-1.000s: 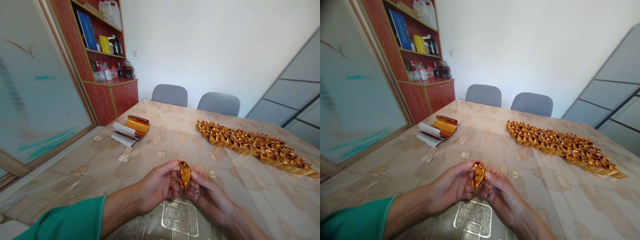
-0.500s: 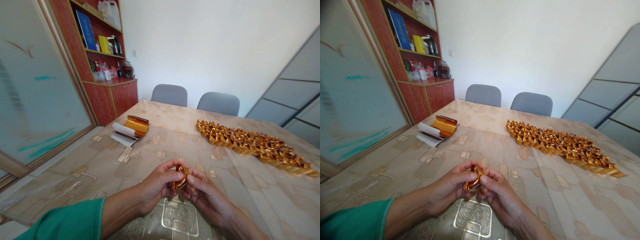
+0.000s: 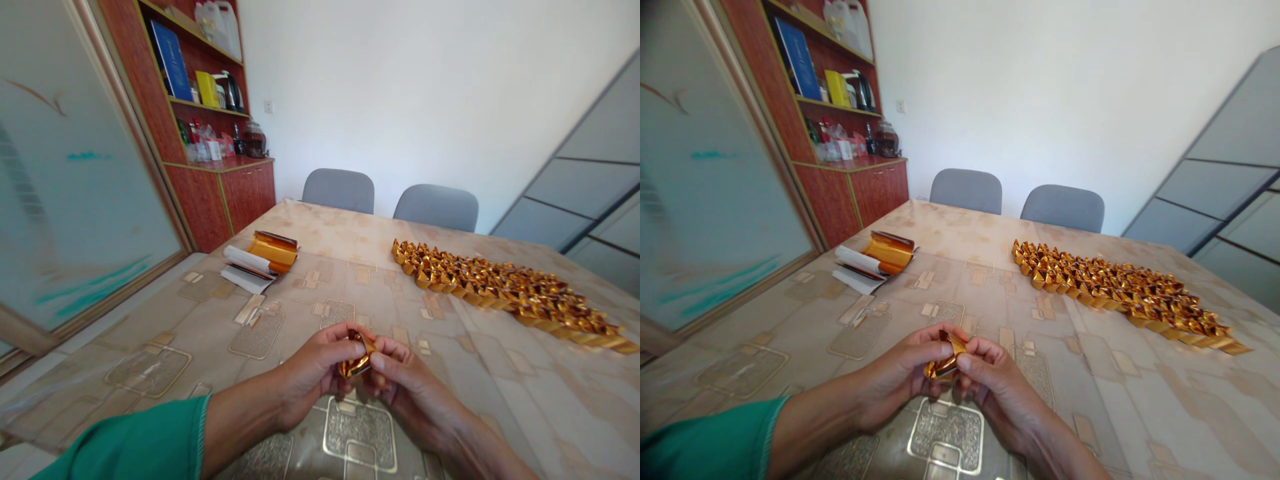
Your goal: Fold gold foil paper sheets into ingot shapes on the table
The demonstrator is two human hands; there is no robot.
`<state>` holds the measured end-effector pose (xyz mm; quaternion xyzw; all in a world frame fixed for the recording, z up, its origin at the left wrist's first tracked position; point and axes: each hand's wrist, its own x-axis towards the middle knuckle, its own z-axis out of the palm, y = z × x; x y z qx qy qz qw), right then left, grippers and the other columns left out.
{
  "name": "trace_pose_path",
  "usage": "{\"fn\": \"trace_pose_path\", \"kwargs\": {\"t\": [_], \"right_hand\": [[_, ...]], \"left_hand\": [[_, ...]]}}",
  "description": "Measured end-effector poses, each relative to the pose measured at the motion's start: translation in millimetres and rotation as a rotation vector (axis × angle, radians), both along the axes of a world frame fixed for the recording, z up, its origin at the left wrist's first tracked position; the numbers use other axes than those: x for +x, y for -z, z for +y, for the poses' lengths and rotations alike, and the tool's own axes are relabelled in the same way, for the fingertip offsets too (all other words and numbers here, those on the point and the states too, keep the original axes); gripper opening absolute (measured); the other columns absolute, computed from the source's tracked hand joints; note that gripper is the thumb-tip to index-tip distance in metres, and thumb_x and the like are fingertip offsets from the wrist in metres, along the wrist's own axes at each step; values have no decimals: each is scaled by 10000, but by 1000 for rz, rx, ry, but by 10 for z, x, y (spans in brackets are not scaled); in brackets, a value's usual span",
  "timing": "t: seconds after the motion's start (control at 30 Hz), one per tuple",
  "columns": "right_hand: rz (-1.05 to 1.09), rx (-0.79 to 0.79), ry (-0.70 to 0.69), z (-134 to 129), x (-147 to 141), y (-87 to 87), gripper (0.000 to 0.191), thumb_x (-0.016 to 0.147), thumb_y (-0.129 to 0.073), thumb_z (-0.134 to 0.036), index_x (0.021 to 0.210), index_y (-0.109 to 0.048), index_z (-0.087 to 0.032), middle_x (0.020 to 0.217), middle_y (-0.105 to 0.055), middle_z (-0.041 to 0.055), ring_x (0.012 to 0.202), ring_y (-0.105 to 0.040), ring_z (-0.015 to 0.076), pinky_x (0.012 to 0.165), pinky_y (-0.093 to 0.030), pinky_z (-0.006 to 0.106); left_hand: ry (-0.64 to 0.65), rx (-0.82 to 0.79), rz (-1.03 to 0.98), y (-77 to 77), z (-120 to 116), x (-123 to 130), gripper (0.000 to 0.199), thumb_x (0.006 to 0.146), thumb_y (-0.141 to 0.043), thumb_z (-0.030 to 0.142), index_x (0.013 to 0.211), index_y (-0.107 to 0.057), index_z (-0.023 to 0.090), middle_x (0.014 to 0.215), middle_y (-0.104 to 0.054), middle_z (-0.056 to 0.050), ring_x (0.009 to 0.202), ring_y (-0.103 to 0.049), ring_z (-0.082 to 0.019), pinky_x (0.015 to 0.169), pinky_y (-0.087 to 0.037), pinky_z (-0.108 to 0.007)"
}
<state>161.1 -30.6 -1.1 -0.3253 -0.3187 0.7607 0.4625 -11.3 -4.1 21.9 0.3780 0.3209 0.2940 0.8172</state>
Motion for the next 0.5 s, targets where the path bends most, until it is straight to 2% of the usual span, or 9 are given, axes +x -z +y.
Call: {"fn": "trace_pose_path", "kwargs": {"t": [0.13, 0.37, 0.5], "right_hand": [[51, -17, 30, 18, 13, -9, 209, 728, -851, -286, 791, -701, -156, 653, -638, -25, 535, -489, 57, 552, -374, 185], [90, -24, 8, 7, 17, -42, 252, 740, -842, -281, 927, -724, -160, 653, -624, -35, 542, -485, 54, 575, -394, 183], [87, -2, -5, 14, 12, -50, 211, 759, -827, -292, 871, -713, -155, 623, -600, -40, 539, -477, 57, 579, -396, 186]], "left_hand": [[5, -44, -103, 12, 21, -26, 323, 799, -691, 347, 1069, -588, 202, 812, -589, -2, 616, -555, -95, 541, -344, -193], [-41, -67, -141, -19, 5, -12, 278, 769, -732, 273, 1005, -620, 178, 867, -619, -26, 662, -572, -103, 566, -366, -201], [-18, -97, -187, 16, 12, -8, 270, 770, -732, 267, 1003, -627, 179, 856, -618, -27, 654, -574, -108, 557, -373, -204]]}}
